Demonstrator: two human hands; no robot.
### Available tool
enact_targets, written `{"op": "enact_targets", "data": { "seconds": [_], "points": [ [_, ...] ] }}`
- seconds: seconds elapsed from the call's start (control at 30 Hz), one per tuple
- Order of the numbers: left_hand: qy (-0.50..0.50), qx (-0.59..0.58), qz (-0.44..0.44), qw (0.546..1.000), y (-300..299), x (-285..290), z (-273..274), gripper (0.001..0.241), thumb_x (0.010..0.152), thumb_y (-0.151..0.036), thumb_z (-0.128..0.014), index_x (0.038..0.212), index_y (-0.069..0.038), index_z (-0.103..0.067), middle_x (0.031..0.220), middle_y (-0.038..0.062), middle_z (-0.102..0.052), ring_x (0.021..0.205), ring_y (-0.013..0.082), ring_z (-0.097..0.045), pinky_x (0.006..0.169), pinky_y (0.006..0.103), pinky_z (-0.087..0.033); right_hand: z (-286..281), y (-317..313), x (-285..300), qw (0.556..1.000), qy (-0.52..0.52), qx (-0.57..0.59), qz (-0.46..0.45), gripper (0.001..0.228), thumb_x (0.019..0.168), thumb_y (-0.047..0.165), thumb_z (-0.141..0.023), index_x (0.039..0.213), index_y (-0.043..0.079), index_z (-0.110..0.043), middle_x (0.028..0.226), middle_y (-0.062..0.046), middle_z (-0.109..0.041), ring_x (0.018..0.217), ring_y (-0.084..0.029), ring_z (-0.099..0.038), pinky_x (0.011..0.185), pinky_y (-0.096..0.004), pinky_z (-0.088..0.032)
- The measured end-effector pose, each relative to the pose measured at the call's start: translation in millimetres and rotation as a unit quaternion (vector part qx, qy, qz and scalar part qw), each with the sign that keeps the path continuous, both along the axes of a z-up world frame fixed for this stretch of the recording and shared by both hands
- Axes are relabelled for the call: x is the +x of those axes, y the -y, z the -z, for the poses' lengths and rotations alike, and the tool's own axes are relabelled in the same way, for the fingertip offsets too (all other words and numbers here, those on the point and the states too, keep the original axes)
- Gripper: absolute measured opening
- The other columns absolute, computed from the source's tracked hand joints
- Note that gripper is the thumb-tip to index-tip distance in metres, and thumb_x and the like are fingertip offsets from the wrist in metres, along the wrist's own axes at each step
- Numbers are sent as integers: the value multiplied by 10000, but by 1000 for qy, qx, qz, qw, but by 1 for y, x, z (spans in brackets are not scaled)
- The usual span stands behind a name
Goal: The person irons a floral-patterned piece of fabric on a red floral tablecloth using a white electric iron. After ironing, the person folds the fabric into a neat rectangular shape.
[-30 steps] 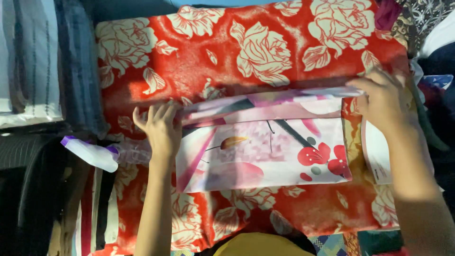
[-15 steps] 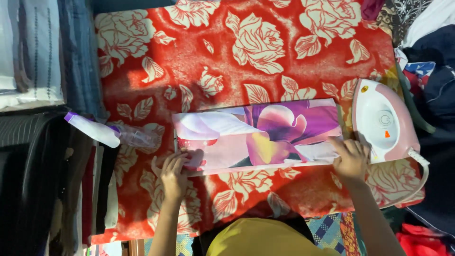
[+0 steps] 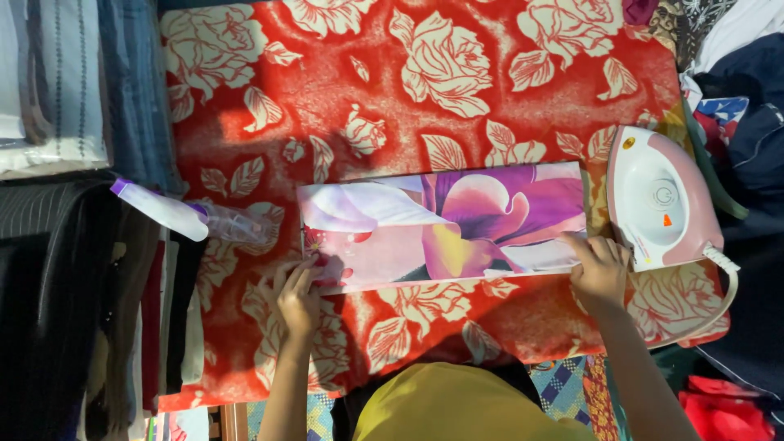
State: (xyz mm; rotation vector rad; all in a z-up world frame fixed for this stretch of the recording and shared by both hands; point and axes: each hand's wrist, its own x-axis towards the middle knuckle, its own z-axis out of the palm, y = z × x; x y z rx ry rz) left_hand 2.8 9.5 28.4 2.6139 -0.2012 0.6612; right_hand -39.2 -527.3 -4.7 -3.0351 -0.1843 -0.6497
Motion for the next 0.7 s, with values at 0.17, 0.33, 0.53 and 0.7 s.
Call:
{"op": "enact_targets", "data": {
  "seconds": [0.17,0.33,0.53,0.7],
  "points": [
    [-34,53,-21,998,-9,-2,18,269,687,-70,-638,818,-304,-668,974,-166,-706,1009,131,-626,972,444,-396,0,0,-1,1000,-12,12,7,626,698,33,-592,1230,328,-741,916,-9,-534,876,-232,-592,942,-416,-476],
    [-59,49,-26,997,-17,-2,27,254,659,-147,-652,796,-360,-649,940,-191,-652,994,106,-590,934,390,-379,4,6,-1,999,-23,11,24,590,721,35,-596,1220,315,-740,933,-6,-532,907,-236,-599,957,-425,-475],
    [-51,26,-5,998,-16,-3,20,246,649,-109,-644,780,-316,-659,907,-149,-670,952,124,-603,928,370,-350,3,8,-3,998,-49,22,32,569,729,66,-601,1222,320,-727,965,-4,-538,942,-237,-598,975,-422,-474],
    [-70,25,8,997,-16,-4,6,234,653,-168,-666,829,-320,-694,958,-160,-688,978,111,-620,933,376,-352,6,8,-7,996,-72,21,43,630,707,68,-609,1273,328,-704,985,-7,-550,959,-240,-605,978,-426,-487]
  ]
}}
